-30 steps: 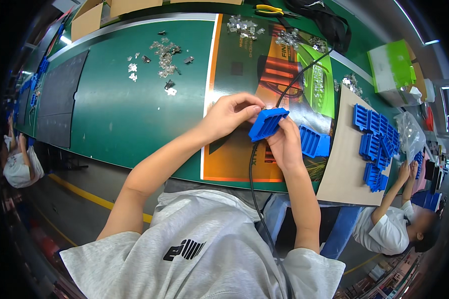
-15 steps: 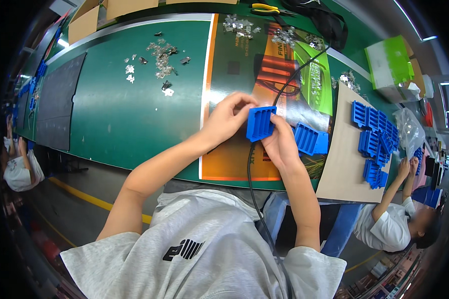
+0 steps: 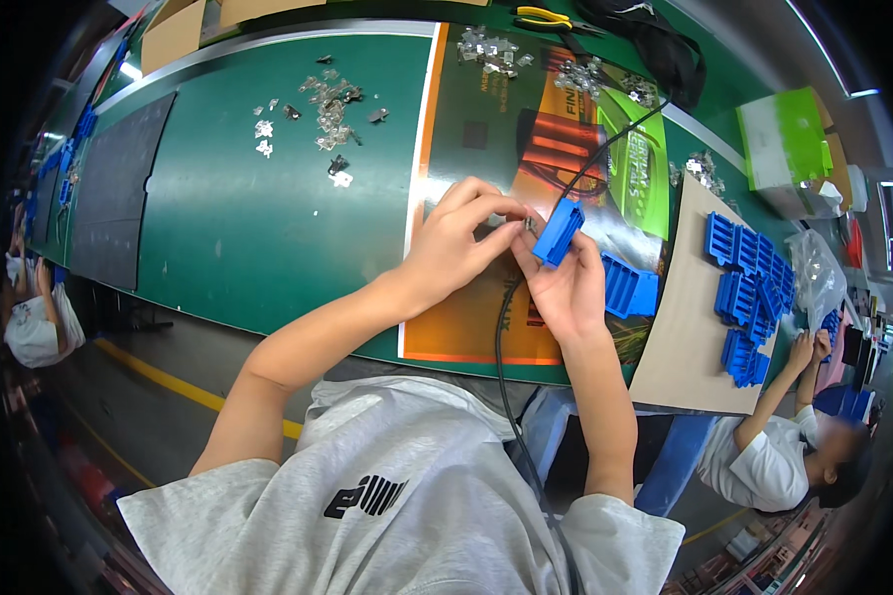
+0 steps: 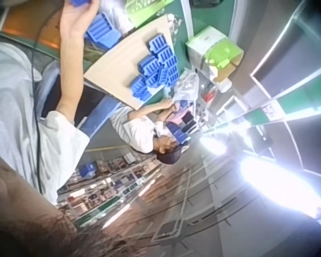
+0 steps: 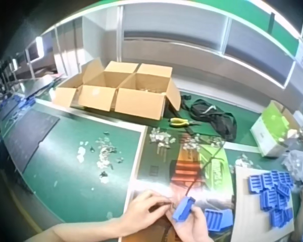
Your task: The person assembles battery holders by inserting metal contact plates into plastic casings by hand, then stacks the completed holders into a storage bin.
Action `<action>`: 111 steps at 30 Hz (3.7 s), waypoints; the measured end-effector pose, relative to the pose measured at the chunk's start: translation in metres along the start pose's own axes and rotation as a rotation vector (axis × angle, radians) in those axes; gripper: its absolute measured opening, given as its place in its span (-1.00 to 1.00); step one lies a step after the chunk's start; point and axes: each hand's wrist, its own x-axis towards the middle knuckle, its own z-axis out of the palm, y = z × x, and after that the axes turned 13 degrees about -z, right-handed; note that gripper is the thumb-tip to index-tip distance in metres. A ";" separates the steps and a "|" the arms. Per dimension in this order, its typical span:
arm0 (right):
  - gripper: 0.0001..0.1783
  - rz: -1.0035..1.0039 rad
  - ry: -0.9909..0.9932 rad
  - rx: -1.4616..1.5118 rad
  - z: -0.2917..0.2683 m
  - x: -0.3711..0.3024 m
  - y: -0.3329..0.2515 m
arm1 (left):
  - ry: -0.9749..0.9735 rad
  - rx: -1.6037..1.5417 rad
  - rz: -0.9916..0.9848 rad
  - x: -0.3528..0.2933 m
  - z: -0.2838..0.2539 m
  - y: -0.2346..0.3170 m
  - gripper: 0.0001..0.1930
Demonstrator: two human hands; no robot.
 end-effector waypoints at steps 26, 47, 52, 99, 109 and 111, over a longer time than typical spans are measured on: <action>-0.56 0.047 -0.107 -0.322 -0.003 -0.002 0.001 | -0.306 -0.633 -0.478 0.027 -0.039 -0.007 -0.75; -0.60 0.011 -0.214 -0.423 0.005 -0.015 0.020 | 0.059 0.214 0.210 0.007 -0.011 -0.001 -0.85; -0.55 -0.013 -0.222 -0.463 0.001 -0.015 0.024 | 0.075 0.257 0.230 0.006 -0.010 -0.001 -0.83; -0.70 -0.541 -0.143 -0.940 -0.009 -0.018 0.016 | -0.257 -0.109 0.161 0.009 -0.013 0.005 -0.82; -0.65 -0.326 -0.062 -0.305 -0.016 0.005 -0.015 | -0.044 0.430 0.249 0.186 0.036 -0.013 -0.84; -0.65 -0.372 -0.059 -0.236 -0.009 0.006 -0.018 | 0.016 0.595 0.373 0.209 0.054 -0.015 -0.83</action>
